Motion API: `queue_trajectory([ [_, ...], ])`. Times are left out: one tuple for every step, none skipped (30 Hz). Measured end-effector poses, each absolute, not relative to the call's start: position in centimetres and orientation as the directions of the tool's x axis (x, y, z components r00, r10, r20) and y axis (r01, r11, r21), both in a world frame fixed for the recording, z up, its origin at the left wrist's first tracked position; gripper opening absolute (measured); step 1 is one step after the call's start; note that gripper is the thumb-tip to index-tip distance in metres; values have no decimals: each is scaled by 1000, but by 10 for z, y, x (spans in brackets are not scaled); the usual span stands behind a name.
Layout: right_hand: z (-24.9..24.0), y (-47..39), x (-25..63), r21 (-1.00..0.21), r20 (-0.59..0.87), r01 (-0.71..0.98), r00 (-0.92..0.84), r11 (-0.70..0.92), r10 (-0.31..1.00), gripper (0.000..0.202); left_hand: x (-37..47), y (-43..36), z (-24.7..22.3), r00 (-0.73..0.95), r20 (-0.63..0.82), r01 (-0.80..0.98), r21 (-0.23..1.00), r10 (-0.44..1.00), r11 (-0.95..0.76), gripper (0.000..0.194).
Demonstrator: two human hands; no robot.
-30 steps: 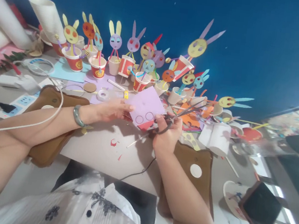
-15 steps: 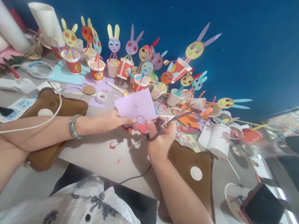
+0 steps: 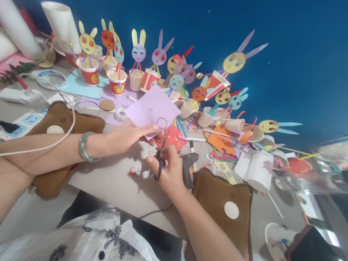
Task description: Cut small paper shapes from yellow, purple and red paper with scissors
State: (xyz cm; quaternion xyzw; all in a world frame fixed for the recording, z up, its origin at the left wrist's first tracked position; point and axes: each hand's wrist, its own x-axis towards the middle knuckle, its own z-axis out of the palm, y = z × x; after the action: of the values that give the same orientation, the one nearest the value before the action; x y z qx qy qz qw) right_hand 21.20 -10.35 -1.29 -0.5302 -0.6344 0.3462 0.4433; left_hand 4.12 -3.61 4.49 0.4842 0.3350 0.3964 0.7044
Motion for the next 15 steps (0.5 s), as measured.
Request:
queue_trajectory([
  [-14, -104, 211, -911, 190, 365, -43, 192, 981, 48, 41, -37, 46, 457, -63, -249, 949, 887, 196, 23],
  [-15, -105, 211, -914, 187, 360, -41, 189, 982, 48, 41, -38, 47, 453, -39, -262, 949, 890, 176, 24],
  [-15, -105, 210, -915, 187, 355, -40, 189, 981, 49, 42, -39, 48, 452, -23, -271, 949, 892, 162, 28],
  [-16, -105, 210, -915, 191, 354, -38, 192, 981, 49, 42, -39, 49, 456, -15, -273, 949, 890, 156, 31],
  [-16, -105, 210, -915, 196, 354, -36, 195, 980, 50, 42, -40, 49, 461, -17, -267, 951, 887, 157, 35],
  [-17, -105, 210, -915, 200, 352, -32, 198, 979, 50, 42, -40, 50, 465, -24, -260, 952, 885, 163, 38],
  [-18, -105, 210, -917, 202, 346, -28, 199, 979, 51, 42, -41, 50, 472, -34, -251, 953, 881, 171, 40],
  [-18, -104, 210, -920, 206, 335, -23, 201, 978, 52, 42, -41, 50, 479, -42, -241, 954, 877, 178, 42],
  [-19, -104, 210, -925, 208, 323, -20, 203, 978, 52, 42, -41, 50, 485, -49, -232, 956, 873, 182, 42],
  [-19, -104, 210, -928, 210, 310, -19, 205, 977, 52, 42, -41, 50, 488, -52, -224, 957, 871, 183, 42],
  [-20, -104, 210, -931, 214, 299, -18, 210, 977, 52, 41, -41, 50, 489, -52, -220, 959, 871, 180, 41],
  [-20, -104, 209, -932, 219, 292, -19, 215, 976, 52, 41, -41, 50, 489, -49, -216, 960, 871, 176, 40],
  [-21, -104, 209, -932, 225, 288, -19, 221, 974, 52, 41, -41, 50, 489, -45, -214, 962, 871, 171, 40],
  [-21, -103, 209, -931, 233, 283, -18, 229, 972, 52, 41, -41, 50, 489, -42, -213, 963, 872, 166, 39],
  [-21, -103, 209, -931, 241, 278, -15, 235, 971, 51, 40, -41, 49, 490, -41, -210, 964, 871, 164, 38],
])
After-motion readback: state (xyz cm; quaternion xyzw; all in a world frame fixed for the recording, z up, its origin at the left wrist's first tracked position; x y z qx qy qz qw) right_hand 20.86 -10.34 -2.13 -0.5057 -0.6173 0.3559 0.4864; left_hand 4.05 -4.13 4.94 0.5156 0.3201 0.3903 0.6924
